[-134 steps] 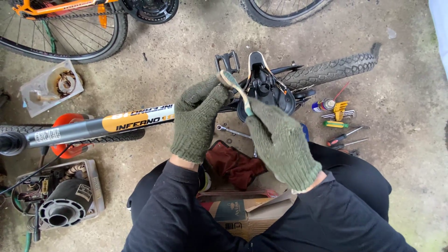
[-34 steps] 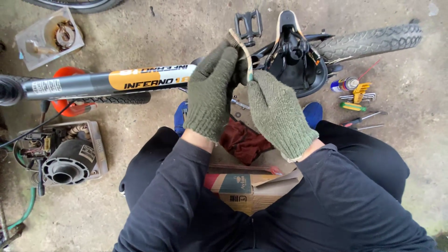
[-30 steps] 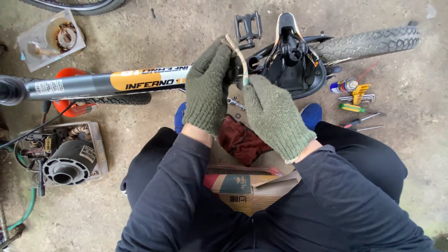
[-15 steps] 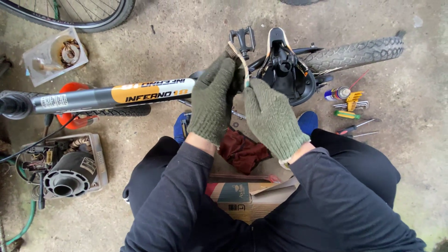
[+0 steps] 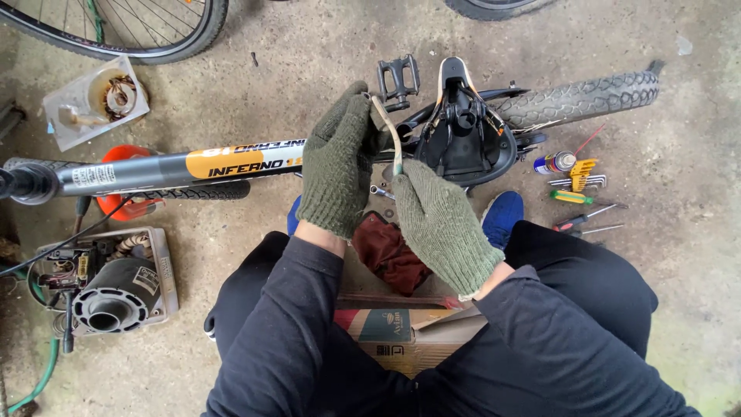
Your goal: The person cleans a bicycle seat using a small brush and a cloth. They scrub the underside and sides of the seat, then wipe it down with a cloth to remove debris.
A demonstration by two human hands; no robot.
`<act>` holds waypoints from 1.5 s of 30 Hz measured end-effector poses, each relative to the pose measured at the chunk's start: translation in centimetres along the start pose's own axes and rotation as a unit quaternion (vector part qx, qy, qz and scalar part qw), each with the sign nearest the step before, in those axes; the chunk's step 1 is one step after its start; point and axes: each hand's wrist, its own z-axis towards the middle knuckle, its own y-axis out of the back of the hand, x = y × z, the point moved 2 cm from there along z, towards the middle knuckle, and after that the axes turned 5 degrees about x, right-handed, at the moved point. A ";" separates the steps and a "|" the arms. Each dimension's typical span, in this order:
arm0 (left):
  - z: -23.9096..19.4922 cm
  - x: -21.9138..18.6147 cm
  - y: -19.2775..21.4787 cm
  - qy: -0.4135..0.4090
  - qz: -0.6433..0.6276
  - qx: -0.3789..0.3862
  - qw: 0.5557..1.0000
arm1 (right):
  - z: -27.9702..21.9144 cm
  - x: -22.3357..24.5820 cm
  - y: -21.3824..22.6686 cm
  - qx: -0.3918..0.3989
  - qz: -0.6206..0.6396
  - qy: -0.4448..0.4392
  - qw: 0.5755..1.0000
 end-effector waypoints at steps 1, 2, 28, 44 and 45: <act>-0.1 0.1 0.0 -0.002 0.000 0.003 1.000 | 0.4 0.7 1.1 0.052 0.005 0.081 0.995; -0.3 0.3 0.0 -0.004 0.001 0.005 1.000 | 0.7 1.3 2.2 0.104 0.009 0.162 0.981; -0.8 -2.7 -0.6 -0.026 0.055 -0.030 0.998 | 1.5 3.7 2.6 0.035 -0.010 0.240 0.970; 2.6 -3.4 5.6 0.025 0.123 -0.022 0.992 | 4.6 4.5 -2.3 0.099 0.085 0.211 0.969; 2.7 -3.7 4.9 0.021 0.118 -0.020 0.993 | 4.6 5.0 -1.8 0.099 0.081 0.216 0.968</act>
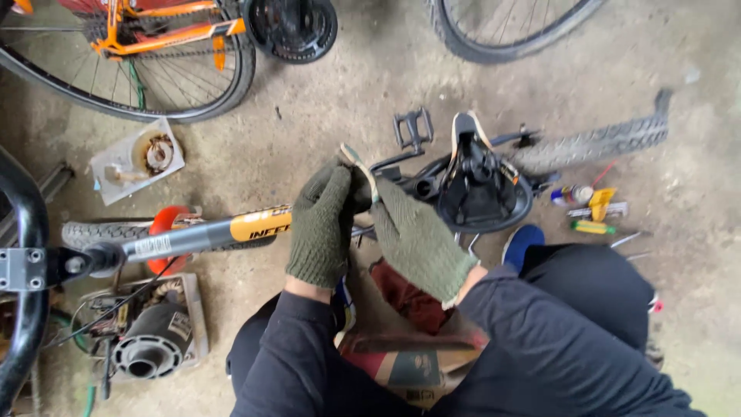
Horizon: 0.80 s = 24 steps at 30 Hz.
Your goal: The person cleans a bicycle seat using a small brush and a cloth. They scrub the underside and sides of the seat, then wipe it down with a cloth to remove debris.
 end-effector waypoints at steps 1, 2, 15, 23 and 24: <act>0.1 -0.4 -0.4 -0.010 -0.017 -0.015 1.000 | 0.1 0.4 0.2 0.010 0.008 -0.010 1.000; -0.1 -0.5 -0.6 -0.016 -0.033 -0.034 0.999 | -0.2 0.9 0.3 0.024 0.018 -0.024 0.999; -0.9 2.2 -7.3 0.008 0.009 -0.008 1.000 | -3.4 -0.9 4.6 -0.034 0.019 -0.128 0.991; -1.4 3.7 -9.8 0.029 -0.119 0.038 0.992 | -5.8 -3.5 5.1 -0.040 -0.280 0.119 0.952; -1.1 4.1 -9.6 0.031 -0.118 0.038 0.992 | -5.5 -3.1 5.3 -0.041 -0.280 0.117 0.952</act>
